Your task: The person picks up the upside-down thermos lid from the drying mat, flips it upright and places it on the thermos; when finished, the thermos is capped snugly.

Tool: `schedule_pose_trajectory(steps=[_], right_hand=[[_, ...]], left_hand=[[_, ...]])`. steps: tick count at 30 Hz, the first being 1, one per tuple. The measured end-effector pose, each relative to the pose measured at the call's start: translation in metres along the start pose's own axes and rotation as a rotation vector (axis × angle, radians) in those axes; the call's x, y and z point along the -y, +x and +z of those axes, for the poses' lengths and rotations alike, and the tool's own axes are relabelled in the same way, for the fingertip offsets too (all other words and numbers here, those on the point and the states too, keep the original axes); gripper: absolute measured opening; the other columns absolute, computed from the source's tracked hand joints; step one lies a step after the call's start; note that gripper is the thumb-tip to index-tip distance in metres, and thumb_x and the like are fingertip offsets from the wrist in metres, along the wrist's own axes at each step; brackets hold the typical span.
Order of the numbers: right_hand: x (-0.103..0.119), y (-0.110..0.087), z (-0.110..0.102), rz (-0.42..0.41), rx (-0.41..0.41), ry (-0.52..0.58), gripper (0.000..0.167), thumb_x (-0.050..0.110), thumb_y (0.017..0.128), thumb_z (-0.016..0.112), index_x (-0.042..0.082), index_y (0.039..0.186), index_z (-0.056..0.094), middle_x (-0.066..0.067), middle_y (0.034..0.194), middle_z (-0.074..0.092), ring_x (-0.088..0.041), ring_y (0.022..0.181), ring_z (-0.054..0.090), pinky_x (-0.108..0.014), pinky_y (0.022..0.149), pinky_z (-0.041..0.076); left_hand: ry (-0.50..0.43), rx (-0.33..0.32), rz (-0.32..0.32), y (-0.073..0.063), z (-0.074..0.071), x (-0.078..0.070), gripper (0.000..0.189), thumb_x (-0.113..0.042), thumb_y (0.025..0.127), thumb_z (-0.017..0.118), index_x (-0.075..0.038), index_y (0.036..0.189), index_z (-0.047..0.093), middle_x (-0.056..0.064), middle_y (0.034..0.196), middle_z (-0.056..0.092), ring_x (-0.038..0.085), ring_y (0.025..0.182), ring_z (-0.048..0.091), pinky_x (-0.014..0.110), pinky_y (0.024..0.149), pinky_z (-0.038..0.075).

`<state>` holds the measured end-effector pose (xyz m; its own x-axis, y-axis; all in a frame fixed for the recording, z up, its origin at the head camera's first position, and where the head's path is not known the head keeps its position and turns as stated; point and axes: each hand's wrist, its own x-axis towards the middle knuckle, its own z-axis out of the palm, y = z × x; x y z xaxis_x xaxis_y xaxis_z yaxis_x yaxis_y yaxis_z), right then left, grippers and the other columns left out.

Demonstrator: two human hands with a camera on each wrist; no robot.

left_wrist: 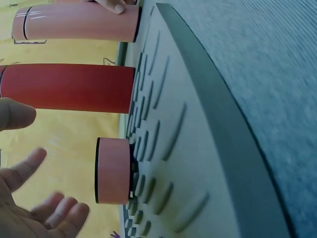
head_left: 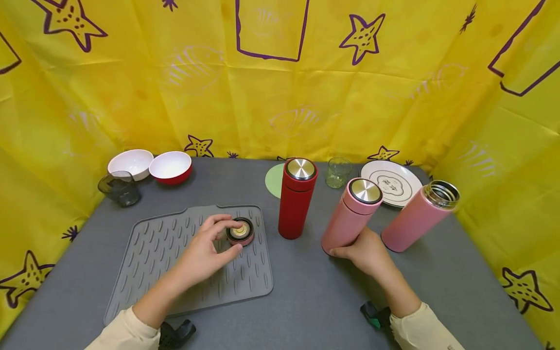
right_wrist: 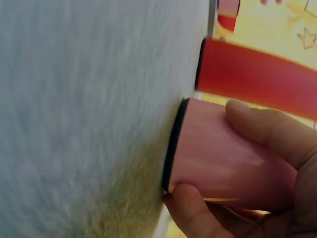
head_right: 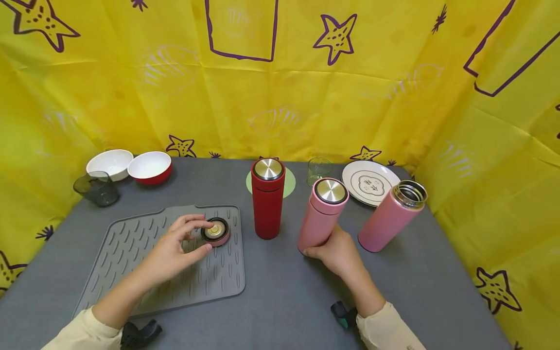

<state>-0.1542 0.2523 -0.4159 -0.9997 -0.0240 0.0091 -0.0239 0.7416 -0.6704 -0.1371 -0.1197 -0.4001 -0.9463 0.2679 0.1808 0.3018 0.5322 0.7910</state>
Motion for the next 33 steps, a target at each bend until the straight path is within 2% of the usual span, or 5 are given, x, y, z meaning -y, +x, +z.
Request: schedule_pose_trajectory(steps=[6, 11, 20, 27, 33], right_hand=[[-0.008, 0.019, -0.007, 0.02, -0.021, 0.042, 0.06, 0.028, 0.068, 0.09, 0.001, 0.111, 0.06, -0.011, 0.101, 0.067, -0.025, 0.087, 0.061, -0.04, 0.076, 0.048], [-0.012, 0.029, -0.008, 0.019, -0.029, 0.041, 0.062, 0.024, 0.067, 0.09, 0.0, 0.114, 0.057, -0.014, 0.103, 0.065, -0.028, 0.088, 0.059, -0.041, 0.077, 0.046], [-0.013, 0.029, -0.007, -0.002, -0.02, 0.086, 0.074, 0.019, 0.069, 0.089, -0.002, 0.125, 0.046, -0.018, 0.115, 0.059, -0.032, 0.099, 0.058, -0.046, 0.087, 0.044], [-0.008, 0.003, -0.013, 0.159, 0.067, 0.096, 0.1, 0.036, 0.081, 0.081, -0.007, 0.145, 0.017, -0.028, 0.134, 0.047, -0.041, 0.117, 0.053, -0.051, 0.094, 0.045], [0.003, -0.035, -0.024, 0.242, 0.14, 0.106, 0.103, 0.048, 0.086, 0.073, -0.007, 0.149, 0.013, -0.029, 0.146, 0.034, -0.041, 0.124, 0.048, -0.05, 0.091, 0.047]], left_hand=[[0.08, 0.021, -0.076, 0.0, -0.002, 0.006, 0.051, -0.026, 0.086, 0.076, -0.019, 0.133, 0.057, 0.017, 0.146, 0.028, 0.043, 0.118, 0.048, 0.051, 0.081, 0.049], [0.127, 0.031, -0.096, 0.004, -0.002, 0.007, 0.061, -0.026, 0.084, 0.077, -0.015, 0.138, 0.051, 0.021, 0.148, 0.024, 0.043, 0.132, 0.033, 0.065, 0.094, 0.037], [0.179, 0.055, -0.138, 0.02, 0.001, 0.016, 0.088, -0.026, 0.076, 0.084, -0.003, 0.147, 0.036, 0.024, 0.145, 0.027, 0.043, 0.133, 0.029, 0.064, 0.098, 0.036], [0.314, 0.073, -0.152, 0.033, 0.001, 0.025, 0.102, -0.042, 0.064, 0.091, 0.001, 0.143, 0.042, 0.023, 0.137, 0.046, 0.038, 0.118, 0.036, 0.057, 0.094, 0.035], [0.354, 0.093, -0.186, 0.04, 0.005, 0.025, 0.088, -0.043, 0.067, 0.09, 0.0, 0.135, 0.053, 0.019, 0.13, 0.054, 0.034, 0.108, 0.039, 0.053, 0.087, 0.032]])
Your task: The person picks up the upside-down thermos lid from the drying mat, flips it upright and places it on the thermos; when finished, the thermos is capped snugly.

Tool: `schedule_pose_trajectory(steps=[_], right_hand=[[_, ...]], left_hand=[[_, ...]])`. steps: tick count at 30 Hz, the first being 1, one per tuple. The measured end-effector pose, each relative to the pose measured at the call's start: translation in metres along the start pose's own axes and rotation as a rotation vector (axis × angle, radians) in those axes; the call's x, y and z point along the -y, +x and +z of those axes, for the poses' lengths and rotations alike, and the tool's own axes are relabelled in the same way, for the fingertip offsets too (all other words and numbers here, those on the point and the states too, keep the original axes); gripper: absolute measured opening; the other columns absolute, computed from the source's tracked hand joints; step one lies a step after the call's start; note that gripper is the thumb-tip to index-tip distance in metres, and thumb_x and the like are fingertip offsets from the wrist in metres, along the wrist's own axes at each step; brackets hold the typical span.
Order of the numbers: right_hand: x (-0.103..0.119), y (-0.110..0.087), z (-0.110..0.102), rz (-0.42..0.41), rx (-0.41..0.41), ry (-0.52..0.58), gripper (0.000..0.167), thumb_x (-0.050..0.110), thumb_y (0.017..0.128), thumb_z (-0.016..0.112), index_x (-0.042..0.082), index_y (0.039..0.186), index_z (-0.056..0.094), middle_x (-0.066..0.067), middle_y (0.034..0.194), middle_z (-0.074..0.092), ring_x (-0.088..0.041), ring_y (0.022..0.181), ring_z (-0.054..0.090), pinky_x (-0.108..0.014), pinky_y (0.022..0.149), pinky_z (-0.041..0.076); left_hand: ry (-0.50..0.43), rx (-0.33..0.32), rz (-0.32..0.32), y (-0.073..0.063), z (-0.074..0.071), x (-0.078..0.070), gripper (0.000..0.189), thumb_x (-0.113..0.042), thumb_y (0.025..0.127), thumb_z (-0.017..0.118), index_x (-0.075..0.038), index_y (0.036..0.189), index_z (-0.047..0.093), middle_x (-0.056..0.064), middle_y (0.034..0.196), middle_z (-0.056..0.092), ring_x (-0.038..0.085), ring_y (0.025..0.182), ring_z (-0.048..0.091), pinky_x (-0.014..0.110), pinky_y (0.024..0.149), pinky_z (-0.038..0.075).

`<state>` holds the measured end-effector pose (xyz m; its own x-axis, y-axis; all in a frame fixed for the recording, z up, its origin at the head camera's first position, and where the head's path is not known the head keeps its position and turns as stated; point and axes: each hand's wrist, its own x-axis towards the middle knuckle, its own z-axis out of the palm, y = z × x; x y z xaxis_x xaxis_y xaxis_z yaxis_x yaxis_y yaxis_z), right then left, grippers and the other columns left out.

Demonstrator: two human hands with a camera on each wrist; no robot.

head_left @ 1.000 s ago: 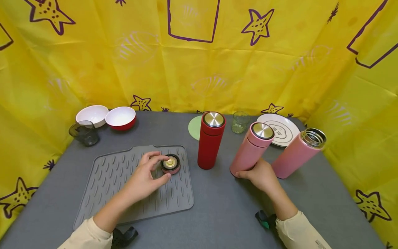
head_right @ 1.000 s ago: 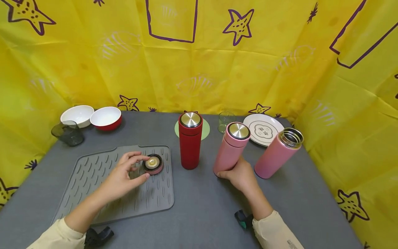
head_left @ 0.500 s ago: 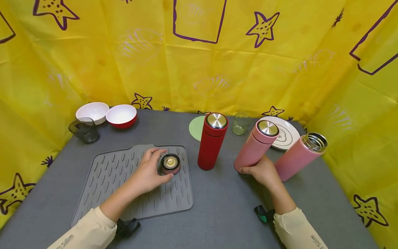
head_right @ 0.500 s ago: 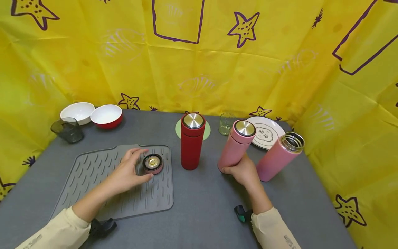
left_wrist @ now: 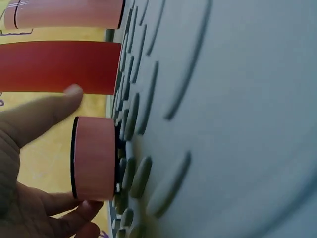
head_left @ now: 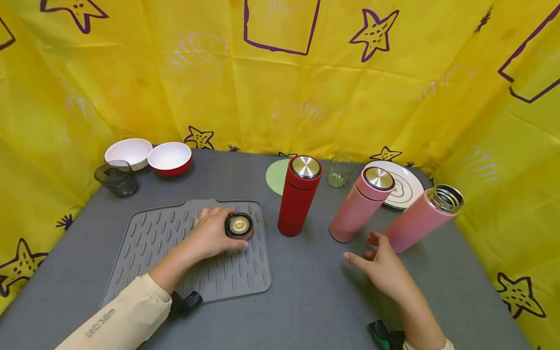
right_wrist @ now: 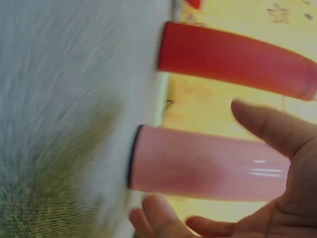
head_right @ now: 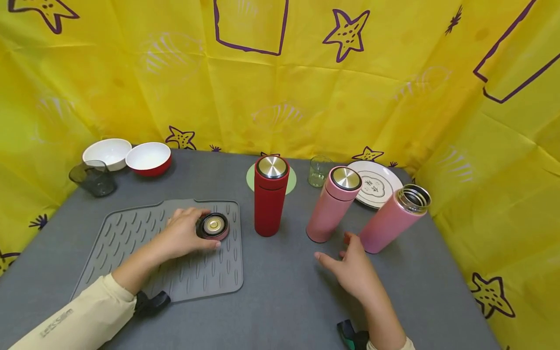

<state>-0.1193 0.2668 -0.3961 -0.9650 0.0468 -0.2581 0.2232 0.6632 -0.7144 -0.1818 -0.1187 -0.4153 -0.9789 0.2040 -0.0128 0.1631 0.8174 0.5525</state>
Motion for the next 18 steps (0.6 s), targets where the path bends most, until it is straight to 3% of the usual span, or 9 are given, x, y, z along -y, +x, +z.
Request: schedule_pose_trajectory(steps=[6, 12, 18], right_hand=[[0.005, -0.032, -0.002, -0.01, 0.024, 0.043, 0.095, 0.048, 0.086, 0.073, -0.002, 0.148, 0.021, -0.022, 0.148, 0.033, -0.034, 0.123, 0.05, -0.043, 0.085, 0.05], [0.015, -0.044, 0.004, -0.069, 0.062, 0.084, 0.074, 0.04, 0.088, 0.073, 0.005, 0.143, 0.038, -0.02, 0.13, 0.051, -0.027, 0.105, 0.059, -0.036, 0.077, 0.051], [0.028, -0.047, 0.012, -0.236, 0.257, 0.255, 0.05, 0.024, 0.093, 0.069, 0.003, 0.133, 0.049, -0.016, 0.123, 0.059, -0.024, 0.096, 0.061, -0.032, 0.075, 0.053]], left_hand=[[0.007, -0.007, -0.013, 0.002, 0.003, -0.004, 0.072, -0.041, 0.077, 0.083, 0.0, 0.13, 0.057, 0.019, 0.126, 0.056, 0.034, 0.107, 0.042, 0.051, 0.084, 0.03], [0.003, -0.041, 0.004, 0.003, 0.003, -0.002, 0.07, -0.04, 0.073, 0.085, -0.001, 0.125, 0.061, 0.017, 0.119, 0.059, 0.033, 0.104, 0.044, 0.05, 0.082, 0.03], [-0.005, -0.1, 0.077, -0.005, -0.002, -0.01, 0.07, -0.042, 0.068, 0.088, -0.005, 0.123, 0.064, 0.011, 0.117, 0.061, 0.031, 0.105, 0.047, 0.049, 0.085, 0.031]])
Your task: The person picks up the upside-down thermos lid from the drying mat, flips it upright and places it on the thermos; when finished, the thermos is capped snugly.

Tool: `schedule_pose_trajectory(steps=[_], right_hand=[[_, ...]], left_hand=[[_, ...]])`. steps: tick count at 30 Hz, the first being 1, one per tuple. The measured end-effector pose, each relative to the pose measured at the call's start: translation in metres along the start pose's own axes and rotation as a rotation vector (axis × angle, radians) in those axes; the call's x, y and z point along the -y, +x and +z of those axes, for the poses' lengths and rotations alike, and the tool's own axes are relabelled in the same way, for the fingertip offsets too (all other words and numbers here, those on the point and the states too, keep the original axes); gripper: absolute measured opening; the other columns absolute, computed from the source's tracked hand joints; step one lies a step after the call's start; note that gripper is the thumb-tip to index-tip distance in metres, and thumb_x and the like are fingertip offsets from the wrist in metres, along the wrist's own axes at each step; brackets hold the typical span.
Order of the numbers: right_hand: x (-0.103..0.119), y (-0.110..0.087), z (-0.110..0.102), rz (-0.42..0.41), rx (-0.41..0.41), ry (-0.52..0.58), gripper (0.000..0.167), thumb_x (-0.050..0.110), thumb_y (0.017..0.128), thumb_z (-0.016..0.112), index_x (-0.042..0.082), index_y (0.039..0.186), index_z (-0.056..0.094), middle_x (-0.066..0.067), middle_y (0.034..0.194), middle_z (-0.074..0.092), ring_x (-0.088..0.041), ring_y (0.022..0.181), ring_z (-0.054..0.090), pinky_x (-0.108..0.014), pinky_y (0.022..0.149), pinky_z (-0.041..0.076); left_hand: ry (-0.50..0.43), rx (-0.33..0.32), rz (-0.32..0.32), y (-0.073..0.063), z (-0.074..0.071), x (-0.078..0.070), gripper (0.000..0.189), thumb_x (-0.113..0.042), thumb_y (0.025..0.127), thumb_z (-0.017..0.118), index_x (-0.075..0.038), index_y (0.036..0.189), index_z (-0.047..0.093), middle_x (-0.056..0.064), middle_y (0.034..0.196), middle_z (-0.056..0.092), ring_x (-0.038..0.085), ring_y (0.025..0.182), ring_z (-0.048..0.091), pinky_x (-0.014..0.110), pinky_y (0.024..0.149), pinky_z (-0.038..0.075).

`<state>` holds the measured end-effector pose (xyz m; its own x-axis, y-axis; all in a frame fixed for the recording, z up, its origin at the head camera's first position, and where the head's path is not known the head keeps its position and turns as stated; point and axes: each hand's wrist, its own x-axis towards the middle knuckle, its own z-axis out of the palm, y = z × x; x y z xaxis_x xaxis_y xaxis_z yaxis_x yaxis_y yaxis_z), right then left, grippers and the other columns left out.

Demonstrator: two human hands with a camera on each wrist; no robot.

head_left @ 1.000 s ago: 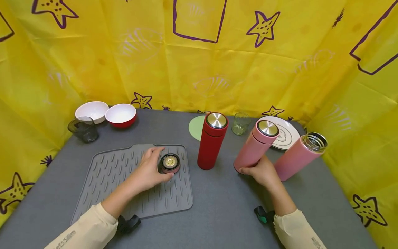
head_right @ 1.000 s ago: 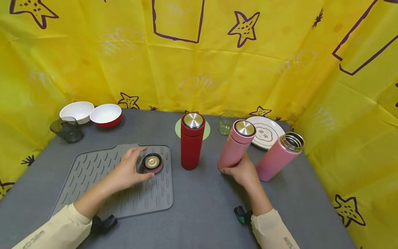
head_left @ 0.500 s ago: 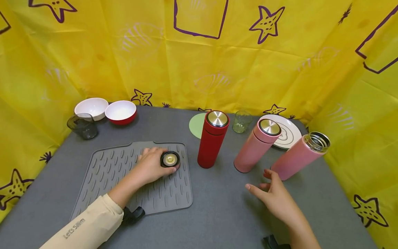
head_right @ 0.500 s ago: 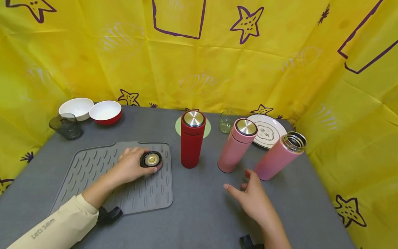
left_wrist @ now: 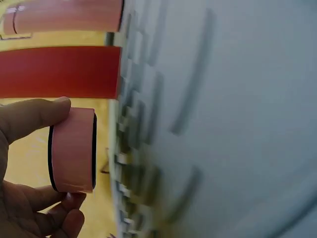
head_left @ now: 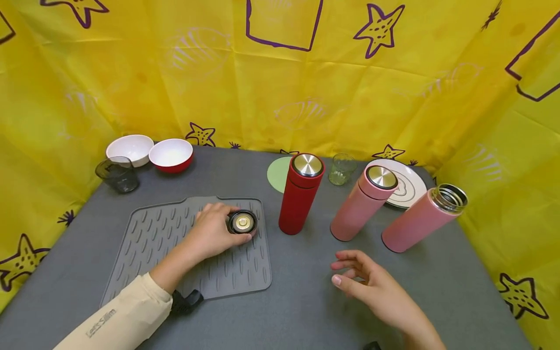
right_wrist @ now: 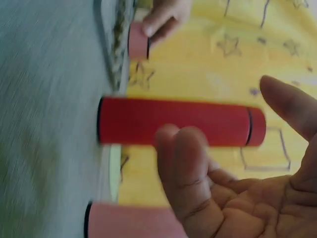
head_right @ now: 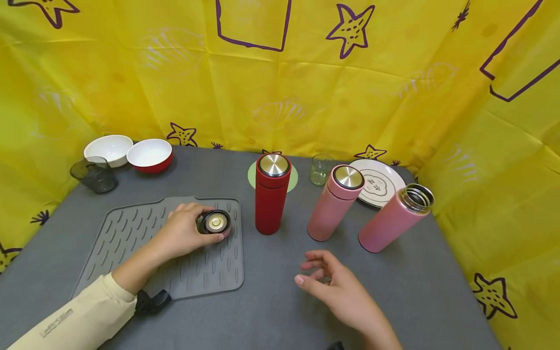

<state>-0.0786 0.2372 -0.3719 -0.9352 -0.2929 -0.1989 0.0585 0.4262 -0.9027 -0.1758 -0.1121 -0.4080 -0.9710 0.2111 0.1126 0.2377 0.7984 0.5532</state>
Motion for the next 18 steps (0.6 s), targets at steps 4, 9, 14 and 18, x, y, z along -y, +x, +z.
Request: schedule_pose_trajectory(steps=[4, 9, 14, 18], right_hand=[[0.012, 0.007, 0.011, -0.056, 0.083, 0.035, 0.045, 0.024, 0.095, 0.067, 0.003, 0.131, 0.051, -0.014, 0.122, 0.06, -0.028, 0.101, 0.058, -0.032, 0.078, 0.053], [0.025, 0.022, 0.031, -0.096, 0.079, 0.028, 0.039, 0.026, 0.097, 0.063, 0.002, 0.127, 0.055, -0.01, 0.117, 0.062, -0.029, 0.106, 0.059, -0.03, 0.085, 0.051], [0.033, 0.033, 0.048, -0.079, 0.143, 0.083, 0.04, 0.027, 0.099, 0.06, -0.001, 0.126, 0.054, -0.01, 0.11, 0.063, -0.032, 0.099, 0.062, -0.034, 0.079, 0.051], [0.035, 0.039, 0.057, -0.098, 0.195, 0.108, 0.036, 0.027, 0.099, 0.06, -0.002, 0.118, 0.054, -0.009, 0.097, 0.065, -0.033, 0.087, 0.064, -0.035, 0.072, 0.052]], left_hand=[[0.001, -0.024, 0.111, -0.011, -0.011, -0.022, 0.069, -0.043, 0.062, 0.09, -0.01, 0.119, 0.067, 0.004, 0.111, 0.062, 0.025, 0.103, 0.049, 0.046, 0.085, 0.032], [0.012, -0.041, 0.297, -0.031, -0.021, -0.057, 0.067, -0.044, 0.059, 0.091, -0.016, 0.115, 0.069, -0.006, 0.106, 0.06, 0.015, 0.099, 0.048, 0.04, 0.085, 0.033], [-0.005, -0.012, 0.435, -0.047, -0.022, -0.079, 0.063, -0.042, 0.06, 0.091, -0.019, 0.114, 0.067, -0.012, 0.105, 0.057, 0.009, 0.102, 0.045, 0.041, 0.092, 0.032], [-0.013, 0.016, 0.499, -0.051, -0.019, -0.086, 0.062, -0.041, 0.06, 0.091, -0.02, 0.113, 0.066, -0.013, 0.104, 0.056, 0.008, 0.104, 0.044, 0.042, 0.095, 0.032]])
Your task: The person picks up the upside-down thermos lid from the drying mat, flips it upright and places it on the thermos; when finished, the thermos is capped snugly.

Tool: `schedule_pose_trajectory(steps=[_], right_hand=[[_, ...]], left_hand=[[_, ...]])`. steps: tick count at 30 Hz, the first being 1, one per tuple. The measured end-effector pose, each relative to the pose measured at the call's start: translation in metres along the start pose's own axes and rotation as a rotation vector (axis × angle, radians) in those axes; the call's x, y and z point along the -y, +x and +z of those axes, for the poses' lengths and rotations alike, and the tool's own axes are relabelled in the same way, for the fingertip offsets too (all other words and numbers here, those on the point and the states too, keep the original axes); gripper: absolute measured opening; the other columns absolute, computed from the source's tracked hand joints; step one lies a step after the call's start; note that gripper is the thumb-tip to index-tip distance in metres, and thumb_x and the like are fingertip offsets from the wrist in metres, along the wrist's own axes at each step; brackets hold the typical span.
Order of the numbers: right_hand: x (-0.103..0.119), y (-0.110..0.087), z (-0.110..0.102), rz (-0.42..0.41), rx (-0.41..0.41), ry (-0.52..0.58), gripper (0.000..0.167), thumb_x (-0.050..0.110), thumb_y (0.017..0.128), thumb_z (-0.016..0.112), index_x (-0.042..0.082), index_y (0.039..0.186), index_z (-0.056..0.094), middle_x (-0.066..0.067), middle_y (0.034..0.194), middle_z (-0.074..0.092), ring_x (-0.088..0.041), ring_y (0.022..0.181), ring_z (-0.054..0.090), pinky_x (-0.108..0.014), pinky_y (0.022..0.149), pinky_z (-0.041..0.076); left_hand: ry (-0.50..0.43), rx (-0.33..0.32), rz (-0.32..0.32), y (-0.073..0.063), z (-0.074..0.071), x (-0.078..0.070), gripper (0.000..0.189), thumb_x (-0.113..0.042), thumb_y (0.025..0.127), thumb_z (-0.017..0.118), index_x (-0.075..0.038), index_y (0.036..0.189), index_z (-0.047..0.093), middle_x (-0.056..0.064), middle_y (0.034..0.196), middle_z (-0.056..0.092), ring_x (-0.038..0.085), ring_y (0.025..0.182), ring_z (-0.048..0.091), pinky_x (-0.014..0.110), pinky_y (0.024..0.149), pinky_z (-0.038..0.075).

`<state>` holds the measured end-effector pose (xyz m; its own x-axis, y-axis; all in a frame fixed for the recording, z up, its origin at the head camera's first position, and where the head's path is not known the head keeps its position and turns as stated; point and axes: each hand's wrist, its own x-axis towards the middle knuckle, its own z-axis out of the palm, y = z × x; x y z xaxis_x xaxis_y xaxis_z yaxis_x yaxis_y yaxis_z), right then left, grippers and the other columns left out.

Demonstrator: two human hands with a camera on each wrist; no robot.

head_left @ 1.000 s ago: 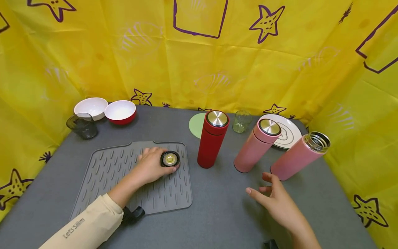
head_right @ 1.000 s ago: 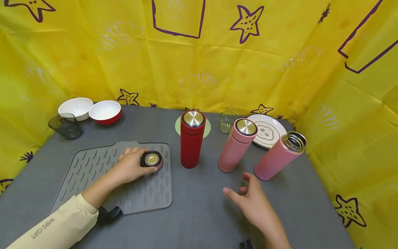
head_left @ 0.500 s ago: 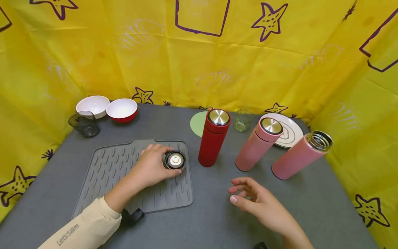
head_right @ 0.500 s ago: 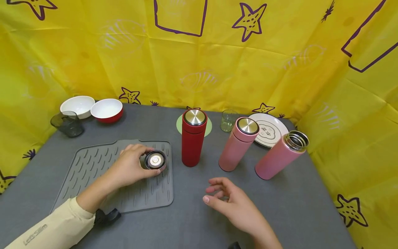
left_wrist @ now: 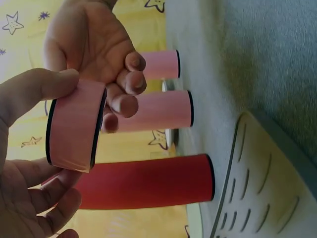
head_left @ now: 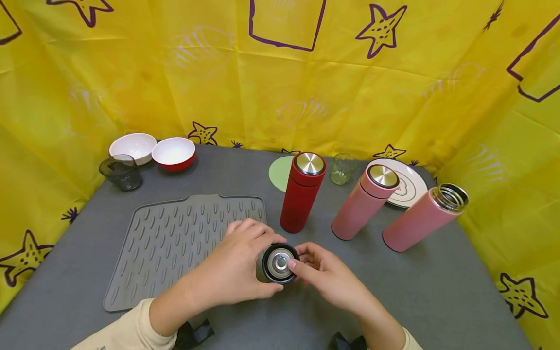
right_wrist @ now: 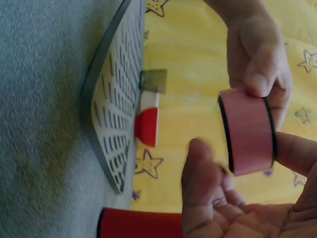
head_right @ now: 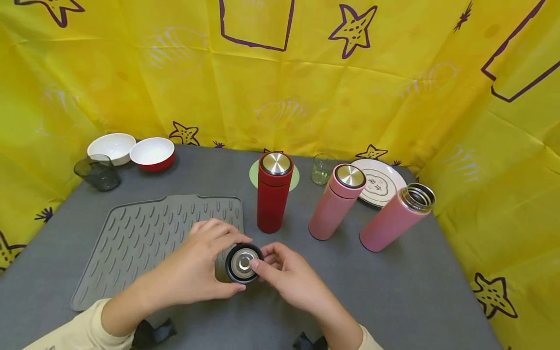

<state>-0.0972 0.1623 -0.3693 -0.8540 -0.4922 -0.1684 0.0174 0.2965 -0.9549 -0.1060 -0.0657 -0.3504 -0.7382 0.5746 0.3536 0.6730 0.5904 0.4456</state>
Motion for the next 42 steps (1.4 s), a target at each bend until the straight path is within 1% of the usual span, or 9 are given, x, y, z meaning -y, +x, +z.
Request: schedule_pose_trajectory(steps=[10, 14, 17, 21, 25, 30, 33, 37, 42], right_hand=[[0.002, 0.004, 0.003, -0.029, 0.015, 0.06, 0.03, 0.022, 0.098, 0.061, -0.004, 0.109, 0.052, -0.01, 0.089, 0.065, -0.028, 0.076, 0.063, -0.035, 0.067, 0.052], [0.009, 0.003, 0.002, -0.029, -0.069, 0.012, 0.033, 0.023, 0.095, 0.066, -0.003, 0.11, 0.054, -0.009, 0.089, 0.064, -0.027, 0.075, 0.064, -0.035, 0.067, 0.053], [0.013, 0.001, 0.0, -0.062, -0.157, -0.057, 0.031, 0.025, 0.092, 0.07, 0.002, 0.109, 0.056, -0.006, 0.088, 0.063, -0.024, 0.075, 0.062, -0.031, 0.066, 0.052], [0.015, -0.001, -0.004, -0.223, -0.253, -0.173, 0.026, 0.021, 0.089, 0.075, 0.012, 0.106, 0.057, -0.001, 0.09, 0.063, -0.018, 0.081, 0.061, -0.028, 0.071, 0.053], [0.012, -0.002, -0.005, -0.494, -0.285, -0.286, 0.035, 0.004, 0.082, 0.077, 0.013, 0.109, 0.056, 0.001, 0.103, 0.064, -0.016, 0.092, 0.063, -0.031, 0.079, 0.055], [0.011, 0.001, -0.006, -0.8, -0.306, -0.446, 0.042, -0.008, 0.072, 0.073, 0.006, 0.109, 0.058, -0.007, 0.117, 0.061, -0.022, 0.104, 0.061, -0.027, 0.089, 0.051], [0.012, 0.004, -0.005, -0.947, -0.321, -0.521, 0.024, 0.003, 0.084, 0.071, 0.002, 0.104, 0.058, -0.012, 0.117, 0.06, -0.025, 0.104, 0.06, -0.026, 0.09, 0.049], [0.014, 0.008, -0.003, -1.111, -0.35, -0.57, 0.019, 0.017, 0.096, 0.062, -0.001, 0.096, 0.056, -0.018, 0.112, 0.06, -0.029, 0.099, 0.061, -0.029, 0.089, 0.05], [0.017, 0.008, -0.001, -1.239, -0.374, -0.572, 0.017, 0.01, 0.093, 0.064, -0.001, 0.087, 0.053, -0.021, 0.107, 0.059, -0.032, 0.095, 0.062, -0.031, 0.087, 0.052]], left_hand=[[0.032, -0.002, 0.023, -0.001, 0.0, -0.003, 0.067, -0.043, 0.061, 0.09, -0.022, 0.119, 0.064, -0.012, 0.109, 0.055, 0.009, 0.106, 0.044, 0.042, 0.095, 0.032], [-0.047, 0.022, -0.064, -0.003, -0.001, -0.003, 0.081, -0.058, 0.065, 0.084, -0.023, 0.133, 0.055, -0.011, 0.121, 0.052, 0.01, 0.114, 0.042, 0.044, 0.098, 0.032], [-0.179, 0.038, -0.184, -0.005, -0.004, -0.001, 0.082, -0.067, 0.072, 0.074, -0.023, 0.137, 0.05, -0.011, 0.125, 0.052, 0.011, 0.115, 0.043, 0.044, 0.096, 0.038], [-0.357, 0.064, -0.329, -0.005, -0.005, 0.004, 0.067, -0.061, 0.083, 0.068, -0.02, 0.134, 0.054, -0.009, 0.117, 0.056, 0.013, 0.109, 0.048, 0.041, 0.087, 0.046], [-0.507, 0.114, -0.382, -0.003, -0.004, 0.008, 0.048, -0.049, 0.088, 0.069, -0.017, 0.123, 0.064, -0.007, 0.107, 0.061, 0.016, 0.105, 0.053, 0.045, 0.089, 0.044], [-0.624, 0.094, -0.319, -0.002, -0.002, 0.01, 0.041, -0.039, 0.081, 0.079, -0.018, 0.115, 0.067, -0.009, 0.101, 0.066, 0.016, 0.099, 0.057, 0.045, 0.087, 0.045], [-0.651, 0.039, -0.244, -0.002, -0.002, 0.01, 0.048, -0.036, 0.076, 0.084, -0.021, 0.117, 0.066, -0.011, 0.104, 0.067, 0.014, 0.098, 0.058, 0.042, 0.085, 0.048], [-0.668, -0.016, -0.131, -0.003, 0.0, 0.009, 0.055, -0.032, 0.074, 0.087, -0.024, 0.123, 0.064, -0.011, 0.112, 0.066, 0.015, 0.1, 0.06, 0.038, 0.086, 0.05], [-0.659, -0.051, -0.025, -0.003, 0.001, 0.007, 0.059, -0.03, 0.072, 0.088, -0.021, 0.125, 0.063, -0.007, 0.115, 0.065, 0.015, 0.099, 0.06, 0.036, 0.084, 0.05]])
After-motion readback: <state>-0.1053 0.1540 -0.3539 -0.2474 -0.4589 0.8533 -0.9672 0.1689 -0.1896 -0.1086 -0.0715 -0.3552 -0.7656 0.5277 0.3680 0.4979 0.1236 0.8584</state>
